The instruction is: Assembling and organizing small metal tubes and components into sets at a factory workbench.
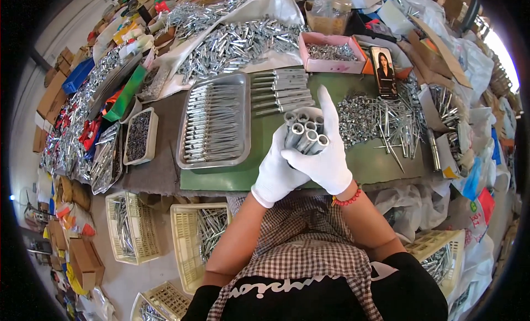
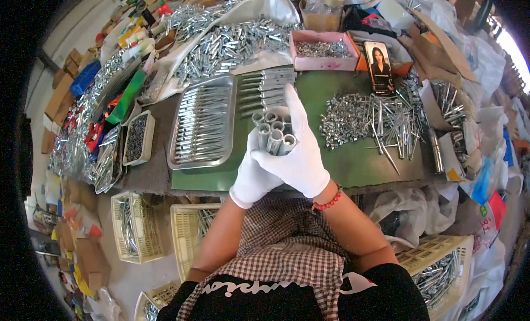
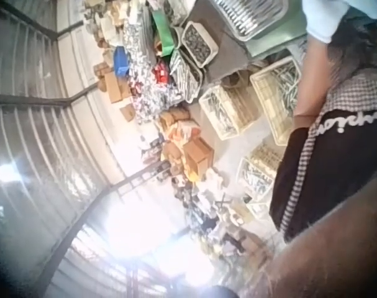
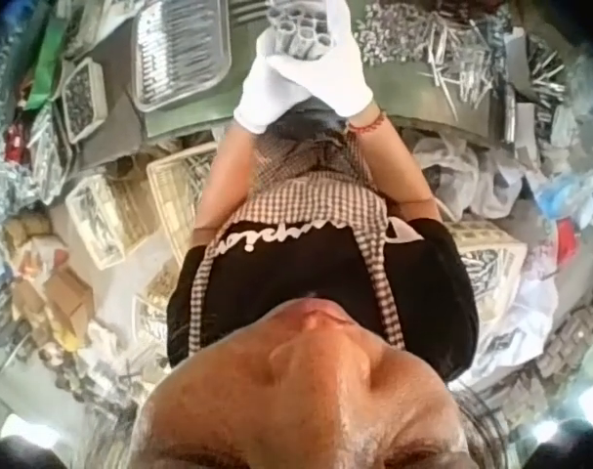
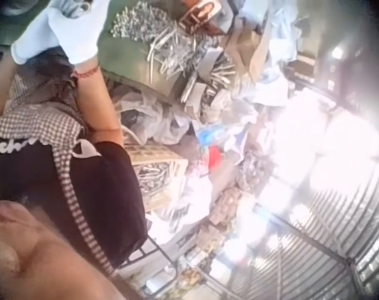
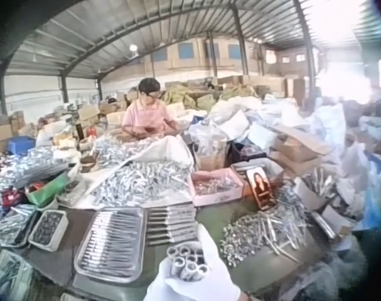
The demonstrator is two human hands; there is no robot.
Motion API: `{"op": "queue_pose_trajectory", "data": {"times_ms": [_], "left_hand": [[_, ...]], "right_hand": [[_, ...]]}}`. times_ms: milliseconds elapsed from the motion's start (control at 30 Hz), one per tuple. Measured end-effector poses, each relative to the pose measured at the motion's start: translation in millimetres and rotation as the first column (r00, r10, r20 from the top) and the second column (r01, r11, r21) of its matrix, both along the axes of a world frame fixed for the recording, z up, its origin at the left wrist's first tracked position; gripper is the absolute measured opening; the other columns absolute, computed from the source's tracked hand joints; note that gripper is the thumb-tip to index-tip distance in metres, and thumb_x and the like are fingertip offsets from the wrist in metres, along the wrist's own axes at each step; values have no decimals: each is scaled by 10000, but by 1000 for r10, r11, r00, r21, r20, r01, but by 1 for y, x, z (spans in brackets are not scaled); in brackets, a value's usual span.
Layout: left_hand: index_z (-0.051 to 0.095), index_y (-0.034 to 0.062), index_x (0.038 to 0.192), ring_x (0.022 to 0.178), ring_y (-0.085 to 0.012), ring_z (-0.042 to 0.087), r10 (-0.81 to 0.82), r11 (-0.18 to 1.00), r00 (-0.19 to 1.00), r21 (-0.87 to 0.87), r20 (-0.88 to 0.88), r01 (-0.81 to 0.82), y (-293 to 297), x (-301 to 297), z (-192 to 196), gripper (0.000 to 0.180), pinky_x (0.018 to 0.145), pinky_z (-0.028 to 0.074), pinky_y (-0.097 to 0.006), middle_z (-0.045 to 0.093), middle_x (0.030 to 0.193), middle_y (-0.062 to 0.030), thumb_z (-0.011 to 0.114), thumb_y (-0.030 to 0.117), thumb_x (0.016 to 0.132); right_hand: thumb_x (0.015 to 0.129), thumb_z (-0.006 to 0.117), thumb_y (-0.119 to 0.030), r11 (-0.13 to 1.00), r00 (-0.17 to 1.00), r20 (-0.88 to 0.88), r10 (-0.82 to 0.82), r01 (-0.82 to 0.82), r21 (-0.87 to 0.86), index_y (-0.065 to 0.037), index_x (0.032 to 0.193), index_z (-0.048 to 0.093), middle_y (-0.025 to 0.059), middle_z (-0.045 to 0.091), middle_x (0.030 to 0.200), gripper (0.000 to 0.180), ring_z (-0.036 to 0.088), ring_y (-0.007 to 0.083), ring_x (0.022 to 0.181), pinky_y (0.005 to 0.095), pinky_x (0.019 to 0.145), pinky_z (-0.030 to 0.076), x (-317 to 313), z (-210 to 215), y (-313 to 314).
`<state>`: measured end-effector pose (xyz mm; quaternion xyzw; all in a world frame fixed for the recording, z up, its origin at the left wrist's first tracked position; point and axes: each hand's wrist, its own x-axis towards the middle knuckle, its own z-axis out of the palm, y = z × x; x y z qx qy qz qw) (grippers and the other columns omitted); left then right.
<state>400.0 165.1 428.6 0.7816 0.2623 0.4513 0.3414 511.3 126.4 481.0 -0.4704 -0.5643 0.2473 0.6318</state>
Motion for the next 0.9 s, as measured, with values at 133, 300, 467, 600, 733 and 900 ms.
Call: {"op": "queue_pose_trajectory", "data": {"times_ms": [133, 300, 467, 600, 733, 900], "left_hand": [[342, 31, 1299, 1093, -221, 529, -179, 865, 938, -406, 296, 293, 0, 1, 8, 754, 921, 448, -320, 493, 1214, -104, 784, 113, 694], [421, 60, 1240, 1106, -187, 525, 141, 304, 704, -707, 696, 638, 0, 9, -11, 378, 921, 467, -332, 502, 1202, -79, 535, 28, 881], [434, 49, 1182, 1004, -195, 584, -113, 920, 962, -340, 249, 196, -4, 7, -5, 496, 858, 498, -321, 555, 1132, -68, 693, 52, 758], [436, 48, 1174, 995, -192, 586, -122, 896, 948, -379, 293, 232, -7, 24, -4, 505, 851, 499, -318, 560, 1121, -70, 701, 53, 745], [440, 47, 1165, 983, -189, 589, -101, 870, 937, -427, 335, 247, -8, 34, -7, 516, 843, 500, -314, 566, 1108, -73, 713, 55, 727], [444, 45, 1153, 967, -185, 593, -58, 840, 925, -482, 375, 248, -9, 38, -2, 531, 833, 501, -309, 574, 1090, -76, 728, 56, 705]], "right_hand": [[547, 793, -30, 997, 995, 62, 78, -79, 18, 2, 1456, 121, 154, 545, 1186, 1131, 504, 258, 1173, 365, 999, 401, 8, -3, -6], [592, 785, -104, 994, 976, 214, 41, -61, 90, 7, 1433, 210, 148, 611, 1153, 1024, 544, 278, 1170, 352, 943, 445, 6, -4, -13], [656, 721, -6, 979, 975, -121, 185, -173, 104, -49, 1428, 250, 131, 613, 1096, 906, 594, 232, 1016, 321, 859, 469, 8, -2, -18], [631, 764, -64, 960, 979, 111, 172, -191, 203, -138, 1294, 487, 153, 532, 1208, 722, 572, 262, 1032, 348, 852, 482, 23, 18, -14], [603, 784, -194, 968, 932, 335, 141, -200, 151, -150, 1021, 656, 152, 492, 1278, 439, 505, 348, 1155, 440, 949, 419, 32, 22, -2], [671, 729, -248, 913, 841, 533, 89, -284, 294, -127, 817, 658, 60, 603, 1166, 202, 462, 353, 1214, 479, 1010, 360, 32, 30, 9]]}}
